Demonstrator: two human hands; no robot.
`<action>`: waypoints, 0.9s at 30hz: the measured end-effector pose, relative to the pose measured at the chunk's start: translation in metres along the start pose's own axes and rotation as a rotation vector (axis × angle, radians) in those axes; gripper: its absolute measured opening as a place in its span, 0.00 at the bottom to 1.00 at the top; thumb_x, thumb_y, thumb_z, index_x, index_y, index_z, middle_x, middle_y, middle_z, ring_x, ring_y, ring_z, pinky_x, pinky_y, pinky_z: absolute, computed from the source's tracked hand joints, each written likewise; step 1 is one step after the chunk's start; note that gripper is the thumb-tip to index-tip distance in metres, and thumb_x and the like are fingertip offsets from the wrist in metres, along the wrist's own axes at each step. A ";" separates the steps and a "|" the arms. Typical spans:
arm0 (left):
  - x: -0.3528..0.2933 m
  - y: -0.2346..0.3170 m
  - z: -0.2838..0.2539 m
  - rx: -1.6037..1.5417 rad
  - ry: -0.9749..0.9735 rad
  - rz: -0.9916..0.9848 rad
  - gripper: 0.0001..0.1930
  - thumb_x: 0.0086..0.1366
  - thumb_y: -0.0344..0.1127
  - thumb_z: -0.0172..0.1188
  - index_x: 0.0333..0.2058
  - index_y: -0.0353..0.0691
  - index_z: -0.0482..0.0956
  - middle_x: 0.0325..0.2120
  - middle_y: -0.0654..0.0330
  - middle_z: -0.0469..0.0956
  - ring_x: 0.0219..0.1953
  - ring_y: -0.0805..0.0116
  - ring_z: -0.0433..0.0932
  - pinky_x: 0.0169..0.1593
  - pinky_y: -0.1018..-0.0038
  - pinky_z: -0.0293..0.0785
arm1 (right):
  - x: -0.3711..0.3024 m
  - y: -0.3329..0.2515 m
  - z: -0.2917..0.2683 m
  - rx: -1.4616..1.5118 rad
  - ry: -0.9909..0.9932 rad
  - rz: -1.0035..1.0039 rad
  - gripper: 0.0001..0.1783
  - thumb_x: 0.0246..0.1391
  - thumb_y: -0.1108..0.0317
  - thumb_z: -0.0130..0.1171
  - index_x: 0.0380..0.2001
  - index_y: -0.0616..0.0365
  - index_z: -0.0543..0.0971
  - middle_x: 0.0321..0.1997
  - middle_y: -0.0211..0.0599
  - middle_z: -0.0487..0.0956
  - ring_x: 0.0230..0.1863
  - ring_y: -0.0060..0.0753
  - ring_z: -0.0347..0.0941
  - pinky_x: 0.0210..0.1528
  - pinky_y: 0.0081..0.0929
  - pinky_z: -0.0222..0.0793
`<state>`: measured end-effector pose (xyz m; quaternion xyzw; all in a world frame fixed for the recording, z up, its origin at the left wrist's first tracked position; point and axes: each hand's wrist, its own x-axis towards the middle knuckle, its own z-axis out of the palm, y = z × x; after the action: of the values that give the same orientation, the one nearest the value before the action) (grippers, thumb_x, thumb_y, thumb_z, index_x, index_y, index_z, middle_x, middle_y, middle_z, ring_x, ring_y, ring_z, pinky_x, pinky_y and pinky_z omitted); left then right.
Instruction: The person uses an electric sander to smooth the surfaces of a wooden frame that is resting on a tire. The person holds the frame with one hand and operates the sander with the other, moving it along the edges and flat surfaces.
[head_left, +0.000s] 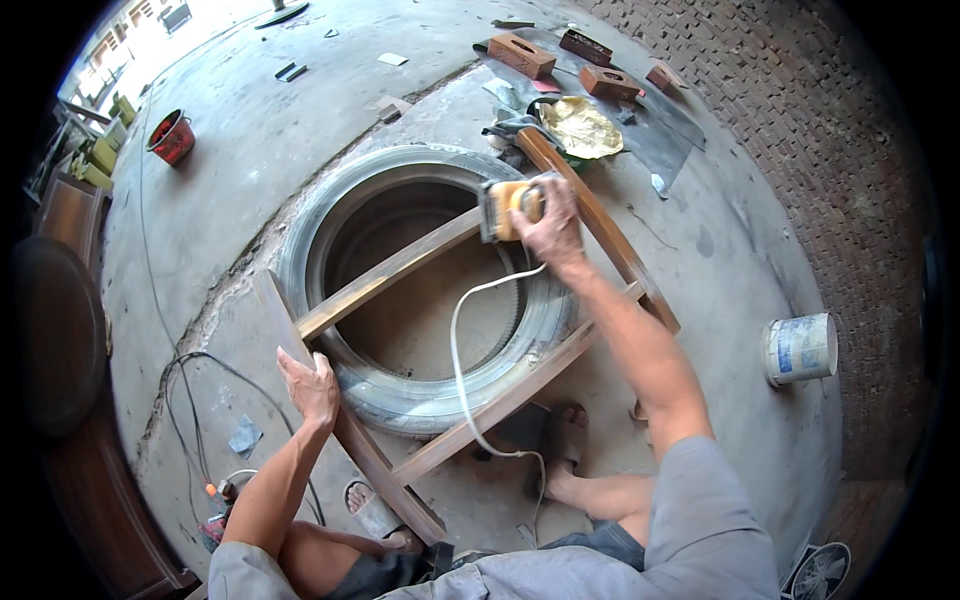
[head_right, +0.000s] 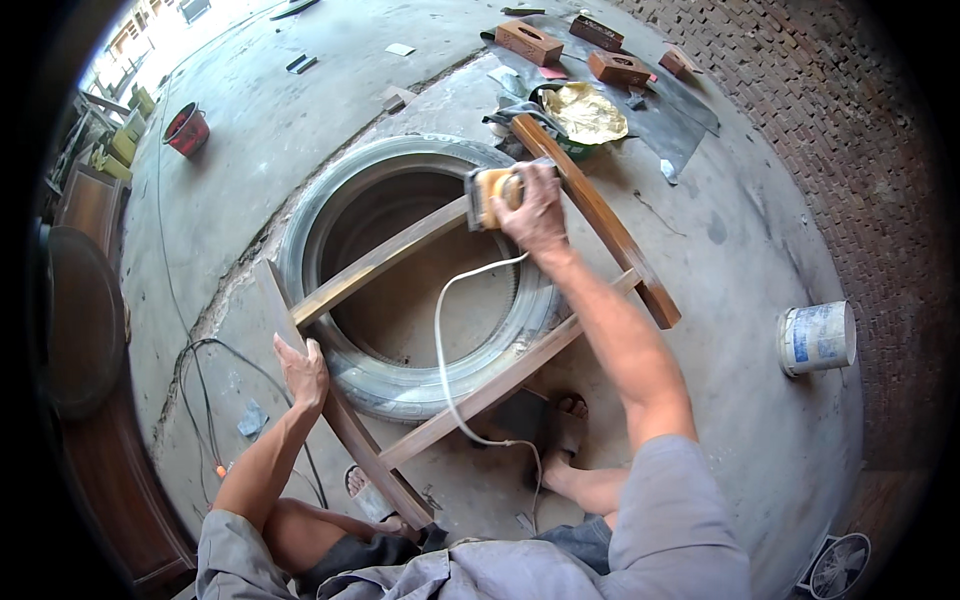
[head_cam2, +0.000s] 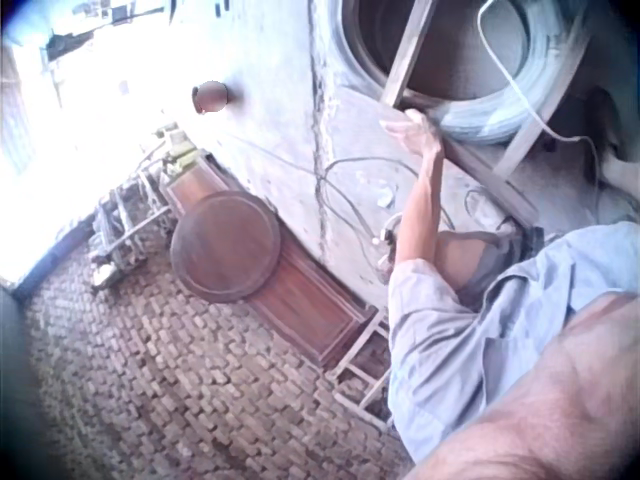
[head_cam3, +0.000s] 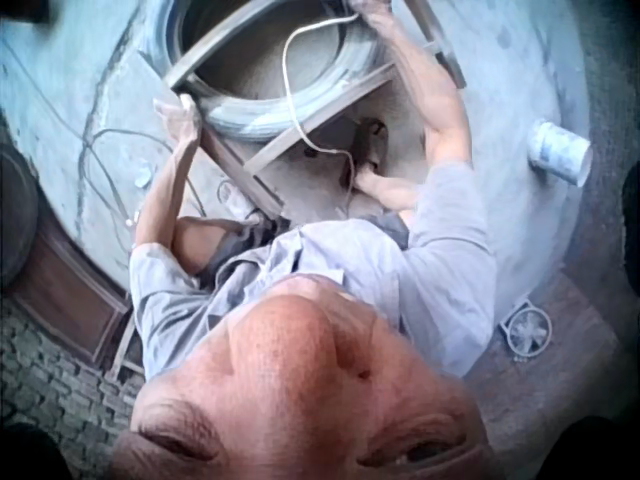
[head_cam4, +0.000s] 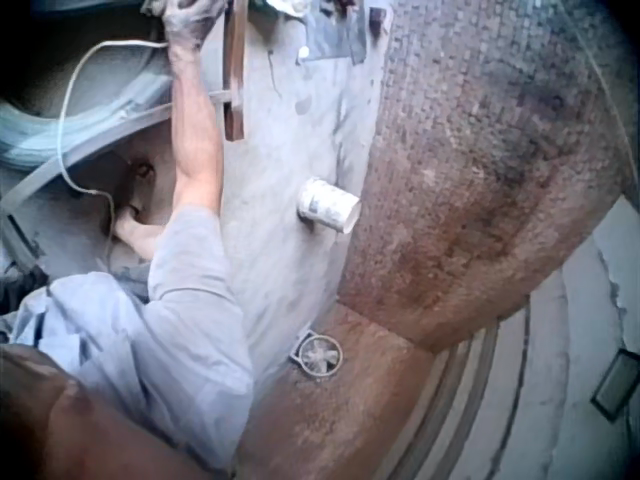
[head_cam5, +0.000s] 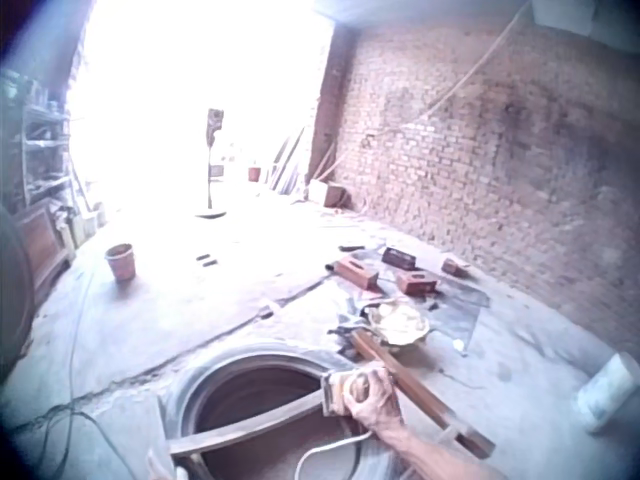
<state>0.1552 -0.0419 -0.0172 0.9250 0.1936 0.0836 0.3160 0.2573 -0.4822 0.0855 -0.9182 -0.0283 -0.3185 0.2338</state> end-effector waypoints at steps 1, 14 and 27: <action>0.000 -0.003 0.000 0.012 0.006 0.001 0.39 0.67 0.40 0.60 0.68 0.25 0.54 0.64 0.32 0.63 0.67 0.35 0.63 0.70 0.54 0.61 | 0.007 0.018 -0.002 -0.002 0.015 0.019 0.29 0.44 0.63 0.75 0.49 0.52 0.72 0.48 0.44 0.72 0.51 0.50 0.72 0.56 0.48 0.69; -0.006 0.018 -0.007 0.003 -0.036 -0.046 0.40 0.67 0.43 0.58 0.69 0.23 0.54 0.66 0.32 0.62 0.69 0.35 0.63 0.72 0.55 0.59 | 0.149 0.101 -0.002 -0.156 -0.566 0.186 0.36 0.35 0.53 0.75 0.49 0.59 0.81 0.43 0.52 0.85 0.45 0.48 0.83 0.50 0.39 0.78; -0.004 0.020 -0.013 0.027 -0.004 -0.071 0.38 0.66 0.41 0.59 0.67 0.26 0.55 0.61 0.34 0.66 0.65 0.36 0.66 0.69 0.52 0.64 | 0.113 -0.264 0.120 -0.027 -1.246 -0.028 0.17 0.40 0.61 0.72 0.34 0.61 0.89 0.33 0.46 0.87 0.34 0.36 0.86 0.36 0.33 0.83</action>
<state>0.1542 -0.0505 0.0052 0.9219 0.2268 0.0680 0.3067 0.3626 -0.2045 0.1792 -0.9339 -0.1674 0.2736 0.1577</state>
